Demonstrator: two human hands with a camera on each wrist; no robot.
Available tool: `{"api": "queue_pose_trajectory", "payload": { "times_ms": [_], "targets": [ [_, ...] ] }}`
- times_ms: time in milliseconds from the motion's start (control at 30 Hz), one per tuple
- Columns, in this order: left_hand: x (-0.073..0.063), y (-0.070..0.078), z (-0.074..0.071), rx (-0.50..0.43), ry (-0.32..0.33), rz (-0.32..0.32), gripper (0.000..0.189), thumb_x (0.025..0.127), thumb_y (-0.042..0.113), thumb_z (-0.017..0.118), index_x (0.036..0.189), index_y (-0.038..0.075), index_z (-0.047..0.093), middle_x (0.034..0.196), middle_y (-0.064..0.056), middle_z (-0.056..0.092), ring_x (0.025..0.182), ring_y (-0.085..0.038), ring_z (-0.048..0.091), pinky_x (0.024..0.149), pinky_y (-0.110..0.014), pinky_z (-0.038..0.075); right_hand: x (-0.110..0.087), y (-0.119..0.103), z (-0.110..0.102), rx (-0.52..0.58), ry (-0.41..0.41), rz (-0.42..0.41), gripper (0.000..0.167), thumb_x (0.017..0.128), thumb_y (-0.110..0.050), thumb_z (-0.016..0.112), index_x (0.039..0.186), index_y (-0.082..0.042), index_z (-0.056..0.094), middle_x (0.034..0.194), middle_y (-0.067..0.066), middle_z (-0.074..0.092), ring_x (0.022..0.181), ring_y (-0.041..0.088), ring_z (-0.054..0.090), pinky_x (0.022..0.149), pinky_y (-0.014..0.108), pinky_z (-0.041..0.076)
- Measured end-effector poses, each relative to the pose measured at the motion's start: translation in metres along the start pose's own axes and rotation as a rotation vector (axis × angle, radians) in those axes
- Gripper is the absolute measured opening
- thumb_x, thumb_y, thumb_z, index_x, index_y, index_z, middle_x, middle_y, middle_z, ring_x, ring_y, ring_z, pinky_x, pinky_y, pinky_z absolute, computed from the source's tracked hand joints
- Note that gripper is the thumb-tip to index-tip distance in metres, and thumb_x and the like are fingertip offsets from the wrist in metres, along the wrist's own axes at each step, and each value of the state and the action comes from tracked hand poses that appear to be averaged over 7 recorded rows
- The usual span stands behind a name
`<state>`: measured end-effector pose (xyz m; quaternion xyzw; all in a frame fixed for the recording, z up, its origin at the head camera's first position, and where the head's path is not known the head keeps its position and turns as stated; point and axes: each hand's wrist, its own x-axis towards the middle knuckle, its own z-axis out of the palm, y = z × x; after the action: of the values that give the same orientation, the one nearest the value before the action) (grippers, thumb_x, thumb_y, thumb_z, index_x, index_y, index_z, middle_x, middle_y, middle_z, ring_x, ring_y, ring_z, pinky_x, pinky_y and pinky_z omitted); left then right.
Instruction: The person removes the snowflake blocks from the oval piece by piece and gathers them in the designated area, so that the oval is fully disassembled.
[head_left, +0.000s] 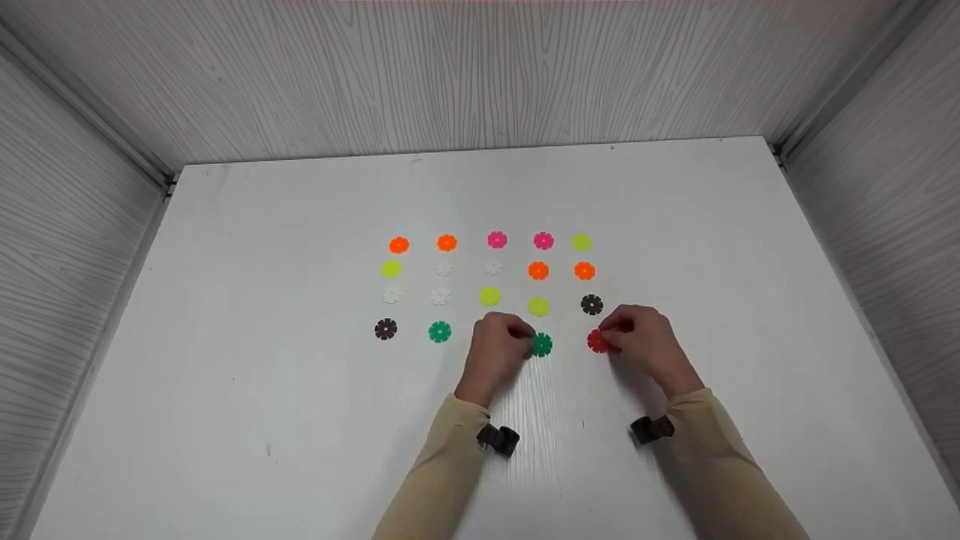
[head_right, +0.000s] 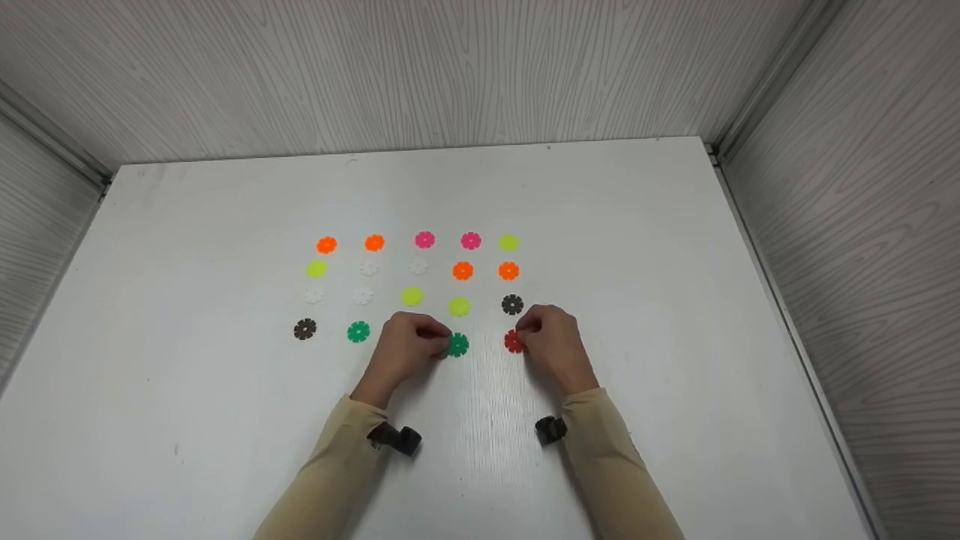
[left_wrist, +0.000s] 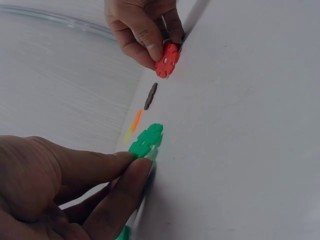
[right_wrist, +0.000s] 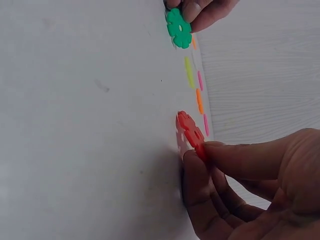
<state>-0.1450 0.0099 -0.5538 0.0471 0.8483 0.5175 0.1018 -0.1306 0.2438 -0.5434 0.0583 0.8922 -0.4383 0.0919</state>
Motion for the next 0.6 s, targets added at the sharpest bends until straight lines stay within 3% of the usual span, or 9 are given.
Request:
{"api": "queue_pose_trajectory", "payload": {
  "times_ms": [600],
  "targets": [
    [-0.0021, -0.0014, -0.0041, 0.0, 0.027, 0.013, 0.007, 0.087, 0.009, 0.071, 0.091, 0.006, 0.076, 0.083, 0.001, 0.067, 0.08, -0.016, 0.06, 0.073, -0.029, 0.054, 0.0038, 0.0031, 0.0034, -0.001, 0.027, -0.015, 0.007, 0.091, 0.0, 0.065, 0.098, 0.002, 0.067, 0.092, 0.012, 0.066, 0.08, 0.022, 0.062, 0.07, 0.027, 0.054]
  ]
}}
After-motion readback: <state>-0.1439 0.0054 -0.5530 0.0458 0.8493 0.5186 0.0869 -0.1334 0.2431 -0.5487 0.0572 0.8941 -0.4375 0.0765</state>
